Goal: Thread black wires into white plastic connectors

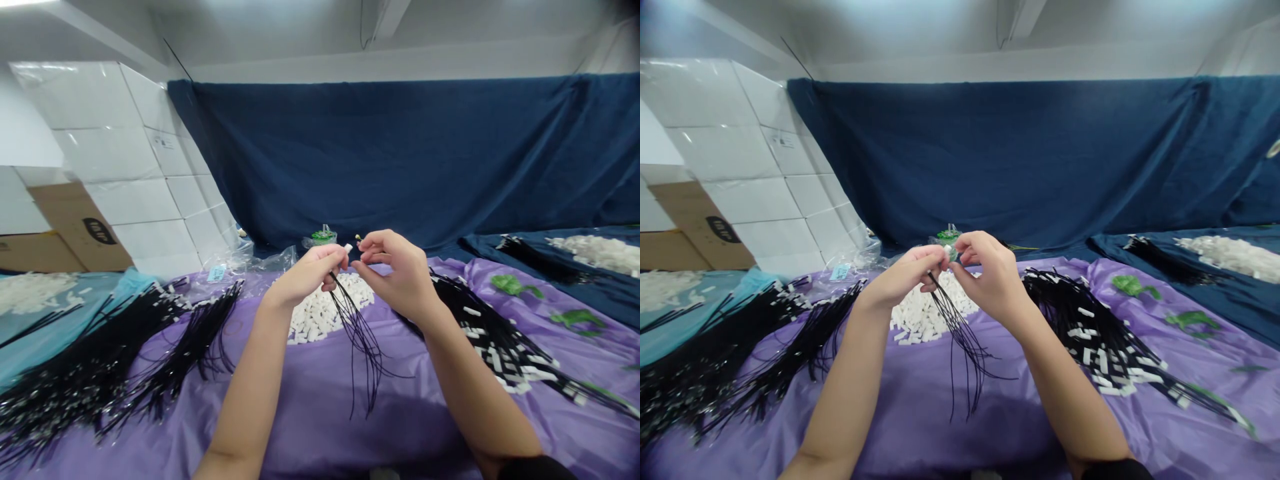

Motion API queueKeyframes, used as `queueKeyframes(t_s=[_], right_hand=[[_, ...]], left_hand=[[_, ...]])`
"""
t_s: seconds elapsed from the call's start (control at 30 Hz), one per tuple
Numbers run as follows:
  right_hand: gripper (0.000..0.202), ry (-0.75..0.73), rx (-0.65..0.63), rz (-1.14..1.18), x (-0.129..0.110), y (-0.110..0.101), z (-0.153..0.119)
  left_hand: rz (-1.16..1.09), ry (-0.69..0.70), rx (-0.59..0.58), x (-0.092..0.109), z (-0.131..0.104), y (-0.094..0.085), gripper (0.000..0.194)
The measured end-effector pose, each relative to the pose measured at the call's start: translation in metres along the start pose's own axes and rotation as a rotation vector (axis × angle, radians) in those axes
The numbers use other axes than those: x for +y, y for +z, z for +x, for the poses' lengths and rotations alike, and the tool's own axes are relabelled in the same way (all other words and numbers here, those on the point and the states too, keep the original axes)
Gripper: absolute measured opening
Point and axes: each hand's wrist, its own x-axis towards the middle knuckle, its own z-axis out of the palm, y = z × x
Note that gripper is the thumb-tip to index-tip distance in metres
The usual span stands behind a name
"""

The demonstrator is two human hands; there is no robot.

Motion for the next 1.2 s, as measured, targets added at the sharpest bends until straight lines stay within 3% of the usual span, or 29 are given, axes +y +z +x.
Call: queueKeyframes(t_s=[0.07, 0.2, 0.53, 0.8, 0.97, 1.13, 1.2], right_hand=[[0.007, 0.105, -0.092, 0.06, -0.007, -0.001, -0.002], [0.011, 0.223, -0.318, 0.166, -0.02, 0.002, -0.005], [0.01, 0.4, -0.234, 0.386, -0.023, 0.017, -0.009], [0.019, 0.493, -0.16, 0.721, -0.02, 0.026, -0.003], [0.021, 0.496, -0.261, 0.567, -0.015, 0.015, -0.002], [0.023, 0.381, -0.344, 0.335, -0.01, 0.001, -0.001], [0.02, 0.385, -0.39, 0.364, -0.008, -0.004, 0.0]], left_hand=[[-0.063, 0.025, 0.075, 0.002, 0.0, 0.001, 0.034], [-0.095, 0.113, 0.119, 0.005, -0.001, 0.006, 0.035], [0.011, 0.201, 0.141, 0.009, -0.007, 0.017, 0.036], [0.07, 0.353, 0.183, 0.008, -0.011, 0.023, 0.033], [0.038, 0.301, 0.17, 0.008, -0.01, 0.02, 0.033], [0.026, 0.274, 0.163, 0.006, -0.008, 0.017, 0.033], [0.026, 0.265, 0.151, 0.006, -0.007, 0.016, 0.034]])
